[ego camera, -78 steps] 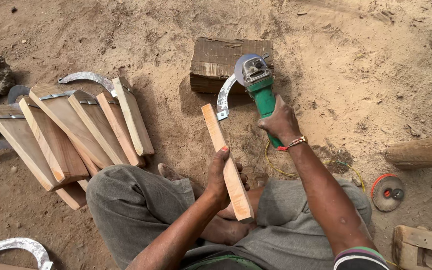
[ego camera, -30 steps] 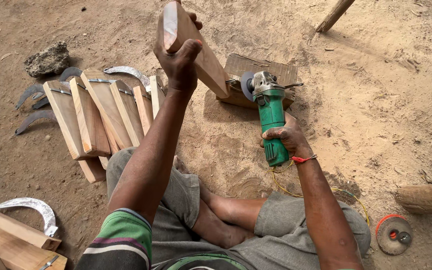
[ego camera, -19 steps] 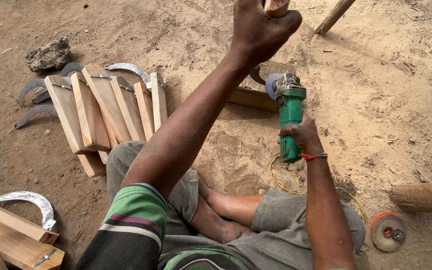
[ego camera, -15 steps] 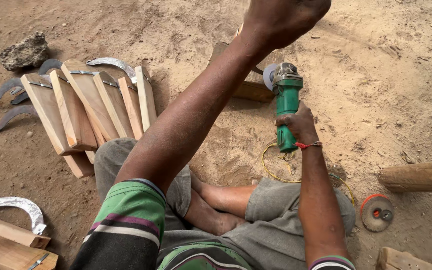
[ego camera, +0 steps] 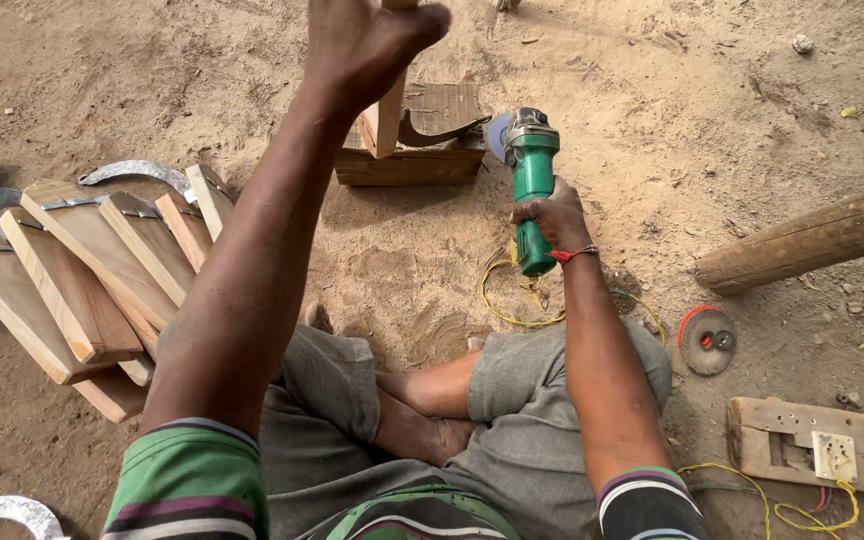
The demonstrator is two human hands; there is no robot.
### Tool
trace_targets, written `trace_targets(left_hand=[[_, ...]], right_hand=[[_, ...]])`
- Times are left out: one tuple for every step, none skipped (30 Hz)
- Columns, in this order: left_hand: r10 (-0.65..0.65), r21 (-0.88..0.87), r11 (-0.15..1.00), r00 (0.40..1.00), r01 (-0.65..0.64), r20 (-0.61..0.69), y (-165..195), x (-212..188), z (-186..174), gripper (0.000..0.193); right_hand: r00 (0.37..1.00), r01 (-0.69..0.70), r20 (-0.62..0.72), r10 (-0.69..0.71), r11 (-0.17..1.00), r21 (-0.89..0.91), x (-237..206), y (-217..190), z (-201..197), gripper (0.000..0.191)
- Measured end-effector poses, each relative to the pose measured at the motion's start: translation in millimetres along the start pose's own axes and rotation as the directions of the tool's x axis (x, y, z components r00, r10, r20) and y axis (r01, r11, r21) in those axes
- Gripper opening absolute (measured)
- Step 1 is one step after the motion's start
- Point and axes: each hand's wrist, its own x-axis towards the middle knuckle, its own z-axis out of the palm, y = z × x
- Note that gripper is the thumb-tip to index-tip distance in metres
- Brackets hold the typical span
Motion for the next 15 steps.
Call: trace_targets(left_hand=[[0.048, -0.021, 0.998, 0.990, -0.051, -0.131, -16.2, -21.1, -12.6, 0.077], [-0.332, -0.239, 0.925, 0.934, 0.294, -0.135, -31.9, -45.7, -20.6, 0.082], [-0.655, -0.433, 0.696, 0.754, 0.573, -0.055, -47.1, -71.2, -27.1, 0.087], [-0.768, -0.614, 0.557, 0.629, 0.560, -0.123, -61.8, -92.1, -26.7, 0.085], [-0.871, -0.772, 0.396, 0.468, 0.497, -0.146, -74.0, -113.3, -22.6, 0.082], [-0.961, -0.808, 0.228, 0.257, 0.543, -0.099, -82.5, -136.6, -18.2, 0.080], [-0.999, -0.835, 0.052, 0.034, 0.547, -0.040, -88.1, -158.2, -12.8, 0.078], [-1.000, -0.881, -0.010, -0.030, 0.473, -0.005, -93.7, -173.2, -5.1, 0.078], [-0.995, -0.918, -0.074, -0.093, 0.390, 0.040, -98.4, -184.1, 5.5, 0.078], [-0.994, -0.935, -0.102, -0.077, 0.339, 0.080, -102.9, -192.5, 14.9, 0.080], [-0.991, -0.948, -0.132, -0.063, 0.290, 0.118, -106.3, -199.6, 23.6, 0.081], [-0.986, -0.956, -0.166, -0.048, 0.240, 0.159, -109.5, -203.4, 32.6, 0.083], [-0.982, -0.955, -0.188, -0.081, 0.228, 0.173, -113.0, -204.1, 42.2, 0.083], [-0.976, -0.955, -0.206, -0.115, 0.213, 0.185, -116.8, -203.8, 50.4, 0.084], [-0.970, -0.956, -0.222, -0.145, 0.193, 0.196, -121.3, -203.0, 56.4, 0.085]], right_hand=[[1.000, -0.011, 0.028, 0.009, 0.997, 0.074, 0.3, 0.6, 2.4, 0.062], [1.000, -0.012, 0.025, 0.010, 0.996, 0.091, 1.8, 0.7, 5.7, 0.063], [1.000, -0.009, 0.020, 0.007, 0.994, 0.113, 4.6, 0.4, 10.3, 0.064], [1.000, -0.008, 0.016, 0.006, 0.991, 0.135, 9.6, -0.9, 15.7, 0.065], [1.000, 0.019, -0.004, -0.019, 1.000, 0.011, 15.6, -2.2, 20.4, 0.065], [0.999, 0.037, -0.014, -0.039, 0.992, -0.118, 21.3, -2.5, 25.4, 0.066], [0.998, 0.055, -0.021, -0.062, 0.968, -0.246, 28.0, -2.8, 31.2, 0.067], [0.996, 0.070, -0.026, -0.083, 0.949, -0.309, 36.3, -3.4, 37.2, 0.071], [0.994, 0.082, -0.032, -0.101, 0.923, -0.375, 44.0, -3.0, 42.6, 0.075], [0.993, 0.089, -0.030, -0.113, 0.894, -0.438, 49.9, -1.4, 49.3, 0.079], [0.994, 0.098, -0.002, -0.113, 0.873, -0.478, 55.5, -0.8, 56.6, 0.082], [0.994, 0.106, 0.023, -0.110, 0.849, -0.518, 60.9, -0.7, 62.3, 0.085], [0.993, 0.114, 0.047, -0.106, 0.822, -0.557, 65.9, 0.1, 67.7, 0.088], [0.988, 0.151, 0.078, -0.130, 0.791, -0.592, 68.9, 1.4, 73.3, 0.095], [0.981, 0.192, 0.112, -0.156, 0.756, -0.625, 71.9, 0.3, 78.7, 0.103]])
